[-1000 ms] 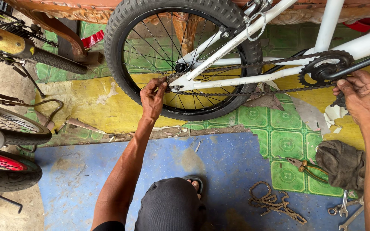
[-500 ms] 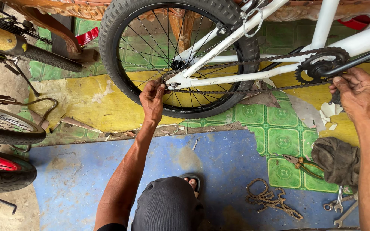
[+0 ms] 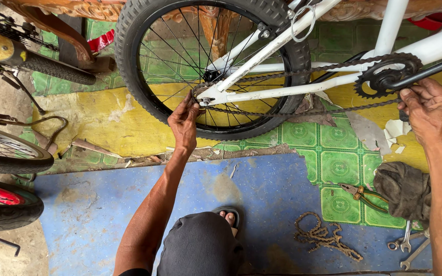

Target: The person removes an old bicycle chain from the drivetrain of a white bicycle lying on the floor, wipes their hands with a rag, then threads a new chain around the rear cog and chainring, joins the chain links by hand, and turns the pedal to test the chain running through the drivetrain.

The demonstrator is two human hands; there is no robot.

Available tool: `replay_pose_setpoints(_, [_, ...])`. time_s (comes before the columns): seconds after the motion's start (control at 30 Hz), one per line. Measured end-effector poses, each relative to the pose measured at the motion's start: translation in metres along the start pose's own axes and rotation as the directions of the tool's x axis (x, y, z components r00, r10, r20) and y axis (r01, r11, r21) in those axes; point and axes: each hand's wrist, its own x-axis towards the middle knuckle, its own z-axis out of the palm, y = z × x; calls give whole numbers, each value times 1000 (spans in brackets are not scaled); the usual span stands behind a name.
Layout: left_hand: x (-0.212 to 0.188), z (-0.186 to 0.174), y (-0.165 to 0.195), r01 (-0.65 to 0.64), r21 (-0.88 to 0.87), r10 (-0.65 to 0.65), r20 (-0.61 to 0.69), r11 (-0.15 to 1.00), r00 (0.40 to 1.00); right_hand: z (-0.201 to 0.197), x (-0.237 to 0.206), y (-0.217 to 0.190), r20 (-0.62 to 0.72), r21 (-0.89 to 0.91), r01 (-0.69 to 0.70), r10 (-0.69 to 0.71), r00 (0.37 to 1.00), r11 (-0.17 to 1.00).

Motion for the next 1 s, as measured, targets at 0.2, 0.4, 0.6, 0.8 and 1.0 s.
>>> replay_pose_setpoints(0.2, [2, 0, -3, -1, 50, 3, -34, 999, 999, 6, -1, -2, -21, 80, -9, 11, 1000, 997])
replay_pose_setpoints(0.4, [2, -4, -6, -196, 166, 194, 28, 966, 980, 9, -4, -4, -24, 73, 18, -16, 1000, 997])
replay_pose_setpoints(0.6, [3, -9, -1, -281, 332, 260, 105, 901, 960, 9, -6, -11, -13, 53, 30, -29, 1000, 998])
replay_pose_setpoints(0.8, [1, -10, 2, -191, 372, 175, 76, 909, 982, 10, -7, -17, -28, 28, 28, -27, 999, 999])
replay_pose_setpoints(1.0, [0, -5, 2, -173, 367, 157, 74, 914, 985, 9, -1, -12, -101, 105, -8, 19, 995, 994])
